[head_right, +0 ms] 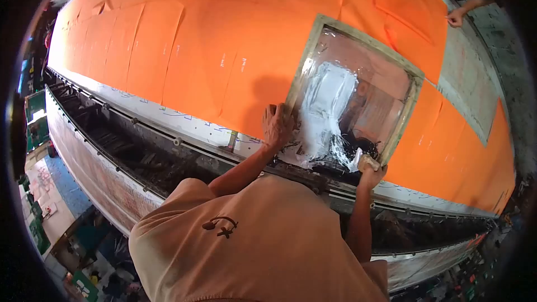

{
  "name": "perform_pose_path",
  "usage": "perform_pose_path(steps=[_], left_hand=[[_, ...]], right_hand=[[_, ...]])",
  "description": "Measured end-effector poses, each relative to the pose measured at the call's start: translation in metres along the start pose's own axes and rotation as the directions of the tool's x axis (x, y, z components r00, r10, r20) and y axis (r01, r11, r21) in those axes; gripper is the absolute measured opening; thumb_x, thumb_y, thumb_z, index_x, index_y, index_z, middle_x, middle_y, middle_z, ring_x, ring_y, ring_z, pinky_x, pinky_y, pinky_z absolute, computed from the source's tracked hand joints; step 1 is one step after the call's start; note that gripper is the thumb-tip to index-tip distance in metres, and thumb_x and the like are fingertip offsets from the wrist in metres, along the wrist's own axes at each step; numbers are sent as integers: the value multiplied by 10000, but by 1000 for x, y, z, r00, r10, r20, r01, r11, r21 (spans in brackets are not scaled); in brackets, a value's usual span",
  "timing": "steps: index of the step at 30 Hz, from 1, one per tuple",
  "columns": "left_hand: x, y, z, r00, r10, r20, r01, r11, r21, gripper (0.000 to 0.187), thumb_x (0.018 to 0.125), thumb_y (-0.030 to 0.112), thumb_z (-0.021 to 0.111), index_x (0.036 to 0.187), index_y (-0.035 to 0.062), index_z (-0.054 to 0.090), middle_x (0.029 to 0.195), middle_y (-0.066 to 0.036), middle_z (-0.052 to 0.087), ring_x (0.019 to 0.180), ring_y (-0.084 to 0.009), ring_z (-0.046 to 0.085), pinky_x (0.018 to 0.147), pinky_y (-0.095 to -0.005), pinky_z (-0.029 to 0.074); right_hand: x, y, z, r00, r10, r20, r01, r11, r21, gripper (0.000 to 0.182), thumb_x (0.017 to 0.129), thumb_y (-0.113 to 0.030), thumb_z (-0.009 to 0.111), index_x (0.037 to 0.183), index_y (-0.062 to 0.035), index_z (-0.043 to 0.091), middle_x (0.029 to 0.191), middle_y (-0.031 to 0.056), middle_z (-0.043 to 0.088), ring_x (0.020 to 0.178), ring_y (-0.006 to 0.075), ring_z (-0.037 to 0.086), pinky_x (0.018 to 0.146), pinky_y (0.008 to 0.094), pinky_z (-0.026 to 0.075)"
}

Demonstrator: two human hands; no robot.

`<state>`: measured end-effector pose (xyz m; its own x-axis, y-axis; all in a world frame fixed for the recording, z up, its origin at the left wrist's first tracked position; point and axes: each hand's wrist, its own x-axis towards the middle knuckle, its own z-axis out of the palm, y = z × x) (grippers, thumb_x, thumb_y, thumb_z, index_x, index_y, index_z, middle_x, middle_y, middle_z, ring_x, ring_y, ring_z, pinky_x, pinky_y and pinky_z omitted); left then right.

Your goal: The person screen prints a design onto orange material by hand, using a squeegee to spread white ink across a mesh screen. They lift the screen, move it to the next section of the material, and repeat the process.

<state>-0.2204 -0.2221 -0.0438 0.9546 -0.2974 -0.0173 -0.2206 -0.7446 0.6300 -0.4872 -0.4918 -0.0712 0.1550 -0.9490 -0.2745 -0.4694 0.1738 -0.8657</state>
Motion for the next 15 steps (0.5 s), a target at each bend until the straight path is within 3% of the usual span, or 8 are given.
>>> perform_pose_path(steps=[1,3,4,5,7,9,11,15], left_hand=[[1,0,0,999,-24,35,25,999,-23,447,833,168,740,1228,39,574,1178,-229,551,1118,-448,534,930,-545,438],[6,6,0,998,-43,40,42,999,16,464,839,188,747,1236,29,568,1183,-224,551,1122,-444,534,940,-550,435],[8,8,2,997,-73,37,72,997,34,468,848,199,748,1242,24,565,1183,-222,553,1121,-443,535,943,-549,434],[9,10,2,994,-101,37,99,994,52,474,857,211,750,1247,19,562,1182,-220,554,1119,-442,535,947,-549,433],[14,17,-5,995,-99,32,98,995,24,466,866,223,750,1239,17,560,1181,-220,555,1117,-443,535,949,-549,433],[21,17,0,996,-81,28,82,996,-22,459,876,235,750,1230,16,557,1179,-221,556,1114,-443,534,951,-549,432],[23,4,14,996,-73,44,72,997,20,509,856,274,751,1255,23,559,1213,-224,543,1132,-434,540,943,-544,447],[22,3,9,1000,-13,25,12,999,40,520,843,268,748,1267,37,557,1222,-232,545,1101,-436,538,928,-550,446]], right_hand=[[-12,-20,15,974,-177,142,204,959,-197,545,825,-17,669,1365,18,599,1168,176,710,1032,288,700,885,391,558],[-29,-77,53,776,-398,490,614,657,-438,350,830,-45,730,1177,1,717,1170,195,737,1013,358,725,920,430,557],[-29,-122,86,734,-326,596,596,730,-335,250,802,-14,748,1051,-37,762,1121,171,745,1030,379,716,933,452,545],[-15,-140,118,603,-465,647,722,663,-197,264,780,-42,748,1044,-44,760,1026,163,755,1047,377,701,944,466,522],[15,-215,176,313,-552,773,940,295,-170,316,792,-124,713,1095,-53,768,1020,163,744,995,404,678,925,501,500],[36,-235,226,355,-607,710,925,340,-172,349,788,-99,708,1131,-68,770,1054,156,734,1016,394,666,934,505,498],[15,-202,243,550,-467,693,835,310,-455,359,776,-91,719,1131,-60,761,1047,129,726,1029,373,661,988,522,471],[-59,-161,194,312,-651,692,950,195,-244,322,775,-112,737,1094,-133,780,1033,76,734,1018,311,686,1074,543,415]])
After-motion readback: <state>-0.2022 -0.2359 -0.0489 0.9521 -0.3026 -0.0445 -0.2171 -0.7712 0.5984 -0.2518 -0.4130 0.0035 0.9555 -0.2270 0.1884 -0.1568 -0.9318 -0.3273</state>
